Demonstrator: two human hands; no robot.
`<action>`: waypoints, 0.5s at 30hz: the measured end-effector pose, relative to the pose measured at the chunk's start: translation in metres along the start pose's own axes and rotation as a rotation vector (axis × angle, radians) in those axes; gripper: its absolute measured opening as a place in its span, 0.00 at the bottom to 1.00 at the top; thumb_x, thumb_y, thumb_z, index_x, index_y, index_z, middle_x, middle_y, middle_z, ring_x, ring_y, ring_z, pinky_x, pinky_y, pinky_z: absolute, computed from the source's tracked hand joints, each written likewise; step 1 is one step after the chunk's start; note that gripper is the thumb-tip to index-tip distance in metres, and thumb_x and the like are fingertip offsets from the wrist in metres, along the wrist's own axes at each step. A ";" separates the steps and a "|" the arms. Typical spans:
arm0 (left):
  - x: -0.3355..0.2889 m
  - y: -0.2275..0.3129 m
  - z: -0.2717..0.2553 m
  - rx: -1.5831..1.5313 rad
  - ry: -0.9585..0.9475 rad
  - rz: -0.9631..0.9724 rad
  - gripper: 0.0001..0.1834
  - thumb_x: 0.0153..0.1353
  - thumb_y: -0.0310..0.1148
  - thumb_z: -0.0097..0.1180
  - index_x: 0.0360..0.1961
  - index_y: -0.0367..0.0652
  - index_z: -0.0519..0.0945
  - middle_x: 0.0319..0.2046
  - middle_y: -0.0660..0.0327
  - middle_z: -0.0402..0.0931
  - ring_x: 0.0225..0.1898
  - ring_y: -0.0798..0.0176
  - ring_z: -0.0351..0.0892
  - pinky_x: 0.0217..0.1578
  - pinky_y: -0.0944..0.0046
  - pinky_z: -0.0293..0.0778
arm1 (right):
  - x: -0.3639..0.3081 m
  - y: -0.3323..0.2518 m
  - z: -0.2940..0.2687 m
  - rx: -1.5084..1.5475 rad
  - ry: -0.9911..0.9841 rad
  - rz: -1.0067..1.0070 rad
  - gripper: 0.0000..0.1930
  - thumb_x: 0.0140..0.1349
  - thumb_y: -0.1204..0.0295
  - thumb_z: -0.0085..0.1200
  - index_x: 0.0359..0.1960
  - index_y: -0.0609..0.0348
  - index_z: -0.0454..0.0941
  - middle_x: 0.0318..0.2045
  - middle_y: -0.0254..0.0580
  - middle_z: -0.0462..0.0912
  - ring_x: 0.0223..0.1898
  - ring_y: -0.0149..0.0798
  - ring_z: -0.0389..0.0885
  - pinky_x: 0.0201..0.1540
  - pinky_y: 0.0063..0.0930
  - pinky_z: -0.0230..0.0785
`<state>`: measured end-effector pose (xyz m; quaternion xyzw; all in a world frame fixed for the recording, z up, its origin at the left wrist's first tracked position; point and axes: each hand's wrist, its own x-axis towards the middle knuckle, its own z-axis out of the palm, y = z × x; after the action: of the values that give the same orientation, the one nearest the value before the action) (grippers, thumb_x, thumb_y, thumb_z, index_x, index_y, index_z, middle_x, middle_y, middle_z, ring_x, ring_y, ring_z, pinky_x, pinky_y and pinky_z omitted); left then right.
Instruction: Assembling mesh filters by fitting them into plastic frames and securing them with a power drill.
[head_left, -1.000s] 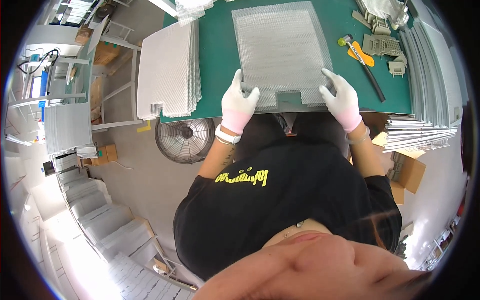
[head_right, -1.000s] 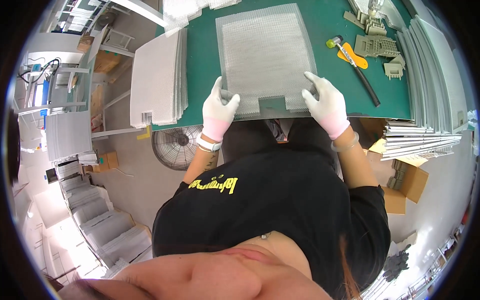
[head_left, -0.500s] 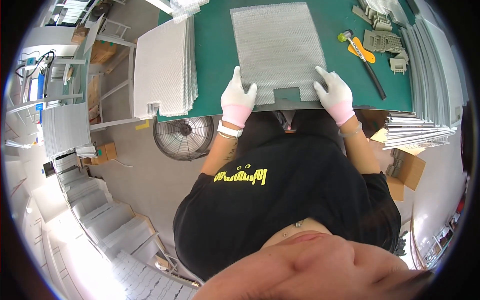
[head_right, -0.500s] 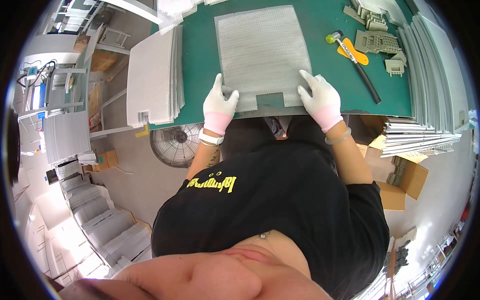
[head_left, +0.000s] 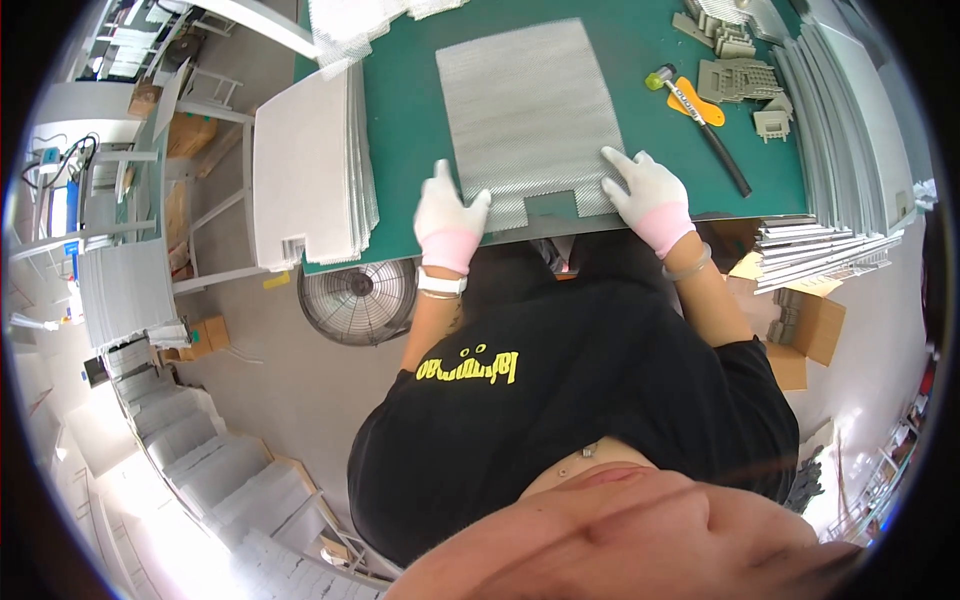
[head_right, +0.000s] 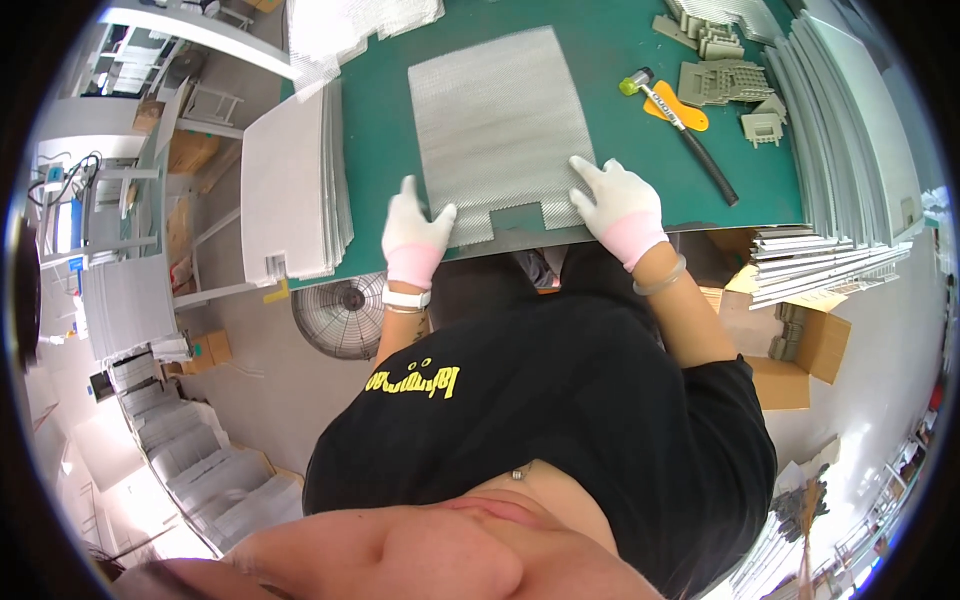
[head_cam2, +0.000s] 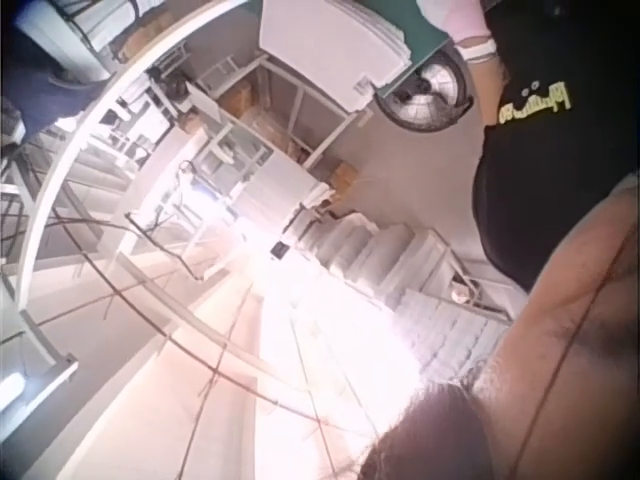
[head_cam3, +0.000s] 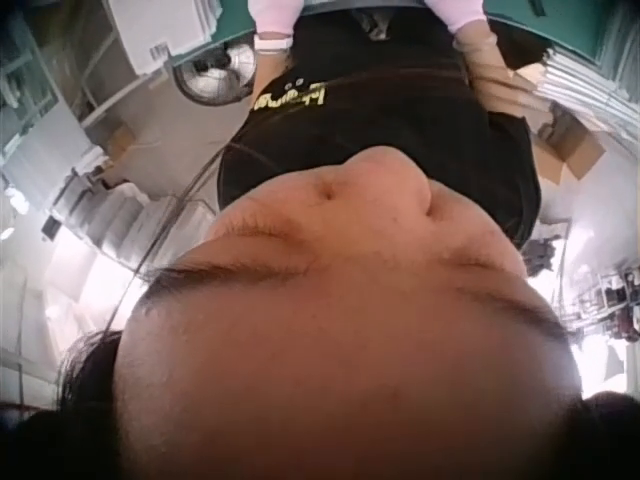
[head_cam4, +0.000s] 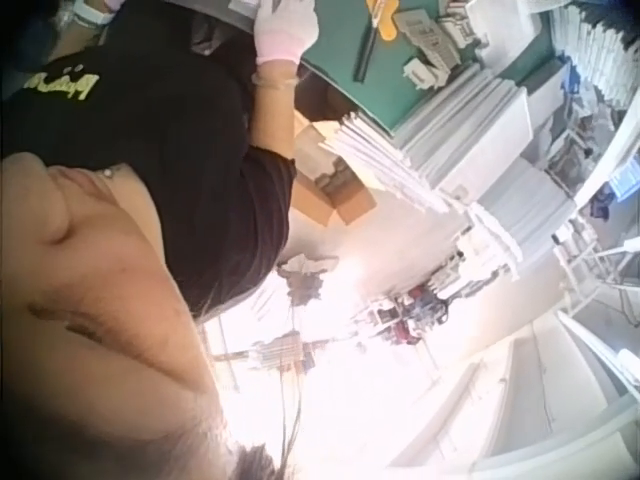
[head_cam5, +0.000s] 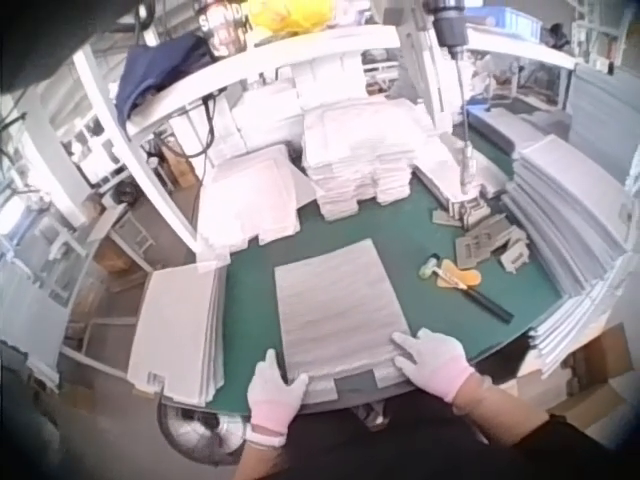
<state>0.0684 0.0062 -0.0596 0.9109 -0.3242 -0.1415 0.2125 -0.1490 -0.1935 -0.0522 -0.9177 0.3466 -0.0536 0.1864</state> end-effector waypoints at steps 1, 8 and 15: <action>0.001 -0.002 -0.003 0.131 0.057 0.004 0.42 0.56 0.45 0.65 0.69 0.39 0.66 0.56 0.44 0.75 0.53 0.42 0.77 0.54 0.52 0.75 | 0.004 0.005 -0.004 0.003 -0.039 -0.077 0.24 0.64 0.56 0.57 0.60 0.46 0.77 0.40 0.52 0.78 0.43 0.53 0.81 0.47 0.42 0.75; 0.036 -0.025 0.005 0.185 0.073 0.578 0.34 0.52 0.48 0.66 0.62 0.52 0.78 0.66 0.54 0.68 0.71 0.38 0.56 0.73 0.37 0.41 | 0.170 0.157 -0.102 -0.080 0.463 0.104 0.28 0.63 0.47 0.53 0.56 0.55 0.80 0.44 0.58 0.85 0.49 0.56 0.83 0.51 0.47 0.76; 0.025 0.002 -0.008 0.088 0.274 0.595 0.36 0.52 0.44 0.68 0.62 0.43 0.74 0.71 0.41 0.55 0.70 0.32 0.53 0.70 0.33 0.46 | 0.276 0.256 -0.151 -0.339 -0.109 0.422 0.38 0.59 0.41 0.54 0.64 0.55 0.75 0.61 0.52 0.79 0.64 0.54 0.74 0.67 0.42 0.63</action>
<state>0.0897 -0.0092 -0.0550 0.7950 -0.5505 0.0648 0.2464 -0.1330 -0.5976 -0.0181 -0.8449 0.5234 0.0949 0.0557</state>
